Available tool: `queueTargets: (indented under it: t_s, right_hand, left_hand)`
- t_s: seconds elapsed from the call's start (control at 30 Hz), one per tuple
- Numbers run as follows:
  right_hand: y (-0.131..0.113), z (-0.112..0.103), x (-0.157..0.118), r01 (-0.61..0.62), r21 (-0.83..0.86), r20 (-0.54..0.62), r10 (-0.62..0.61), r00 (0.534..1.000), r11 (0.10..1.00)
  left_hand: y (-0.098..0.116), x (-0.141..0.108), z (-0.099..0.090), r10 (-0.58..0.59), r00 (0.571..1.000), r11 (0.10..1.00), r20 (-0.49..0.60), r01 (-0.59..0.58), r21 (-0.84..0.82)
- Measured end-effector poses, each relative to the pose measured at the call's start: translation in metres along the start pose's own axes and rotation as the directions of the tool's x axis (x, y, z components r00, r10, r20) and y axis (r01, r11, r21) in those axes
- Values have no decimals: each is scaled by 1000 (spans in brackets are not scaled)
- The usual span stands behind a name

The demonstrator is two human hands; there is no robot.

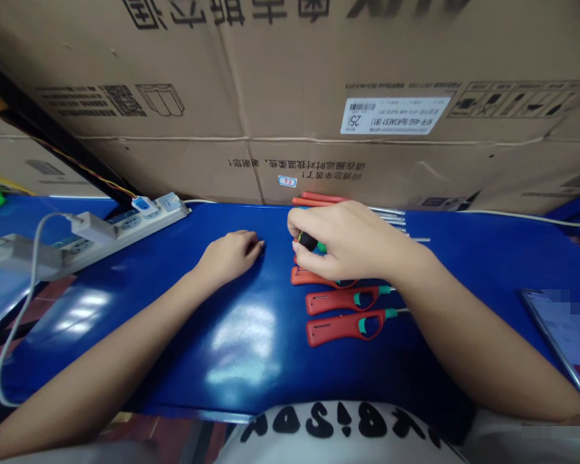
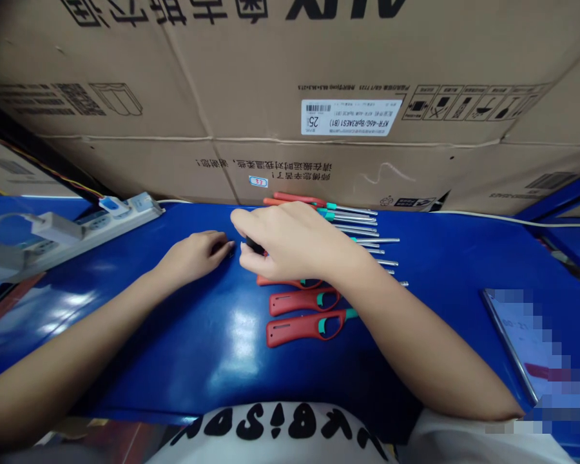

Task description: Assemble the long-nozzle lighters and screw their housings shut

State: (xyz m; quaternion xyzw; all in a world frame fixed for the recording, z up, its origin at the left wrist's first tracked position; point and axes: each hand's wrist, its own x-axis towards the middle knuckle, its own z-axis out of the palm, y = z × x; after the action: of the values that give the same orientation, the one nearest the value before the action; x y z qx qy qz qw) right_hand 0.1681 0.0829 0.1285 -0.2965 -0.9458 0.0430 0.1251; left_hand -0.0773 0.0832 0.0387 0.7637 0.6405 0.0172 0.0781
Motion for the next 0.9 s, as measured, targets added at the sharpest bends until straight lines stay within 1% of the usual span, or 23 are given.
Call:
queueTargets:
  t_s: [0.07,0.1,0.13,0.2,0.27,0.33,0.4,0.47,0.57,0.67,0.8,0.9]
  right_hand:
    - [0,1,1,-5,-16,-3,5,1000,1000]
    - [0,2,2,-17,-35,-13,17,1000,999]
    - [0,2,3,-36,-58,-22,35,999,998]
    - [-2,4,5,-86,-107,-35,82,996,991]
    - [-5,7,7,-111,-130,-33,107,994,985]
    - [-8,9,7,-83,-114,-18,82,996,990]
    - [-11,10,7,-48,-85,-32,45,998,995]
    - [-14,10,5,-35,-76,-48,31,998,997]
    - [-15,7,3,-53,-122,-5,53,999,991]
    - [-13,4,0,-17,-101,35,20,999,995]
    - [-13,2,-8,61,8,15,-61,998,998]
    - [-13,1,-13,71,-18,43,-71,997,997]
  left_hand:
    - [1,-3,-3,15,999,999,-48,-17,-30]
    - [2,-5,-5,40,996,997,-85,-46,-65]
    - [5,-8,-7,80,989,989,-128,-95,-114]
    - [14,-16,-9,213,960,940,-182,-252,-229]
    - [25,-24,-6,347,925,870,-157,-380,-314]
    - [36,-31,3,424,897,822,-123,-438,-364]
    - [44,-34,15,423,897,800,-125,-435,-414]
    - [48,-36,27,367,917,803,-158,-398,-444]
    - [51,-37,38,318,927,786,-198,-375,-492]
    - [55,-41,41,327,920,750,-216,-392,-533]
    - [67,-55,39,310,926,725,-213,-375,-578]
    - [79,-69,42,299,932,730,-204,-361,-581]
